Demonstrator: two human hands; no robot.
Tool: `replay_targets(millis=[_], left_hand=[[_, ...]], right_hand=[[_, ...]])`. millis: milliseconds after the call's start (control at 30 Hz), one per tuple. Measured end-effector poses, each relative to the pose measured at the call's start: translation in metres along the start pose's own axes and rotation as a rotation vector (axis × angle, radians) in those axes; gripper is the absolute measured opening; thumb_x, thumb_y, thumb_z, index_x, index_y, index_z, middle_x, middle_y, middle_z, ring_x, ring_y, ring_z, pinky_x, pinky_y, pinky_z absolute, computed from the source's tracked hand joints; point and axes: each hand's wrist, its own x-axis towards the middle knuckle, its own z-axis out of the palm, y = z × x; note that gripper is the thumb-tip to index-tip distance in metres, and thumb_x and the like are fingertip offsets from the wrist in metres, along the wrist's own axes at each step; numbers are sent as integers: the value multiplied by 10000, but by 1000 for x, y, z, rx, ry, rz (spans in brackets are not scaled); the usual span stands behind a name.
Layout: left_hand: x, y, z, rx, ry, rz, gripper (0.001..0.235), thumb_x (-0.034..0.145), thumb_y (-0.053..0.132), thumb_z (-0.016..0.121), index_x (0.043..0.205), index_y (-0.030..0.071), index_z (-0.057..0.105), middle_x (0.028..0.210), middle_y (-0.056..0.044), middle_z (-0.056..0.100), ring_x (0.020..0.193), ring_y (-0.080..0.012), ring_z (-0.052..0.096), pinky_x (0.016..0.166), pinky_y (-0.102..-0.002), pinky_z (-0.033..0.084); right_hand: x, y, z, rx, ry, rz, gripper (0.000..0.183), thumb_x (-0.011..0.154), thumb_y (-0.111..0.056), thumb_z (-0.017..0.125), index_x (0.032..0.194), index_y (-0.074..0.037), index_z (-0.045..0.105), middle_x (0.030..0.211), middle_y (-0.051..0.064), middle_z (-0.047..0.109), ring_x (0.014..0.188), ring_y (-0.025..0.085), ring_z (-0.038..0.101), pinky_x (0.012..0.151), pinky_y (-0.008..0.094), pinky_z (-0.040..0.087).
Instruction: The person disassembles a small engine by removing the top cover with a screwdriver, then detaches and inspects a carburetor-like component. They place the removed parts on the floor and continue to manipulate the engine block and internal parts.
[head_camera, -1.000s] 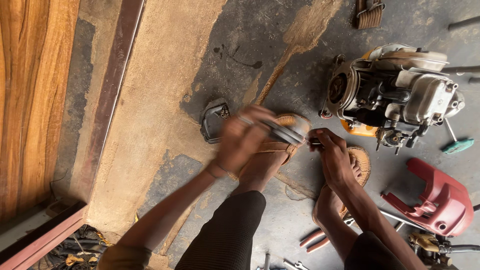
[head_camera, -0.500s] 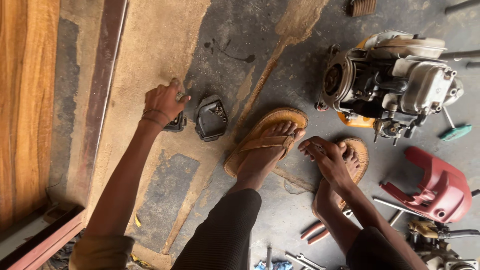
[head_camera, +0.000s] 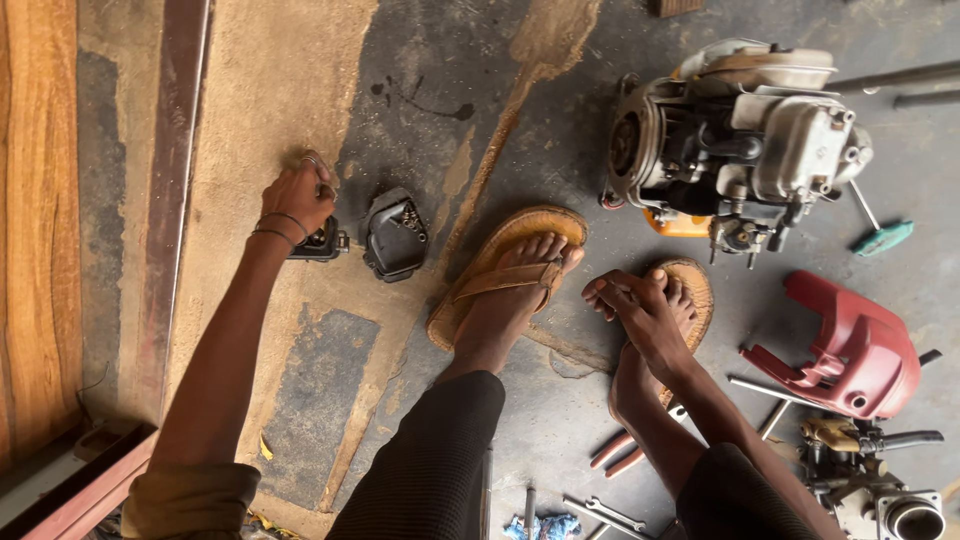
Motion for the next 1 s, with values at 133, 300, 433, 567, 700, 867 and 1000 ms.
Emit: replay_targets(millis=[133, 300, 433, 567, 700, 867, 1000], left_hand=[[-9, 31, -36, -197, -30, -21, 116, 955, 106, 674, 1055, 98, 616, 941, -73, 724, 806, -240, 720, 732, -397, 583], [-66, 157, -51, -565, 40, 532, 117, 934, 11, 629, 927, 65, 732, 978, -97, 743, 896, -166, 712, 780, -293, 611], [-107, 272, -23, -684, -471, 653, 133, 966, 220, 700, 1005, 102, 747, 918, -40, 743, 772, -196, 676, 708, -316, 556], [-117, 315, 2, -437, -171, 913, 341, 870, 429, 776, 971, 103, 788, 685, 36, 777, 862, -207, 691, 1026, -654, 387], [-113, 307, 10, -494, -481, 518, 354, 927, 539, 658, 957, 212, 789, 775, -12, 772, 868, -133, 700, 1050, -496, 368], [-110, 271, 21, -1447, -503, -242, 441, 946, 489, 641, 1052, 83, 776, 902, -50, 764, 798, -151, 705, 718, -282, 559], [-104, 264, 37, -1650, -571, -410, 441, 950, 478, 620, 1176, 110, 710, 1008, -36, 694, 882, -127, 696, 772, -302, 585]], right_hand=[[-6, -5, -5, 46, 3, 8, 385, 1053, -321, 509, 1044, -8, 732, 888, 84, 685, 803, 165, 610, 751, 312, 507], [-13, -25, -2, 343, -70, 99, 358, 1026, -311, 489, 1113, -5, 654, 1078, 92, 696, 945, 173, 654, 890, 347, 545], [-7, -26, 7, 697, -187, 300, 403, 1038, -326, 378, 1128, -30, 636, 1036, 112, 675, 935, 201, 660, 904, 387, 550], [-5, 5, 2, 730, -159, 305, 329, 1053, -250, 412, 1109, -16, 636, 1011, 101, 634, 926, 179, 612, 916, 377, 536], [-5, 33, -17, 426, -119, 253, 415, 1178, -289, 426, 992, 59, 554, 833, 130, 360, 713, 246, 342, 630, 462, 334], [-22, 47, -24, -521, 160, -313, 218, 1039, -149, 518, 948, -1, 649, 904, 140, 667, 776, 232, 628, 733, 395, 514], [-32, 37, -38, -373, 136, -141, 192, 1007, -113, 565, 994, -5, 723, 911, 107, 702, 726, 231, 641, 693, 405, 516]])
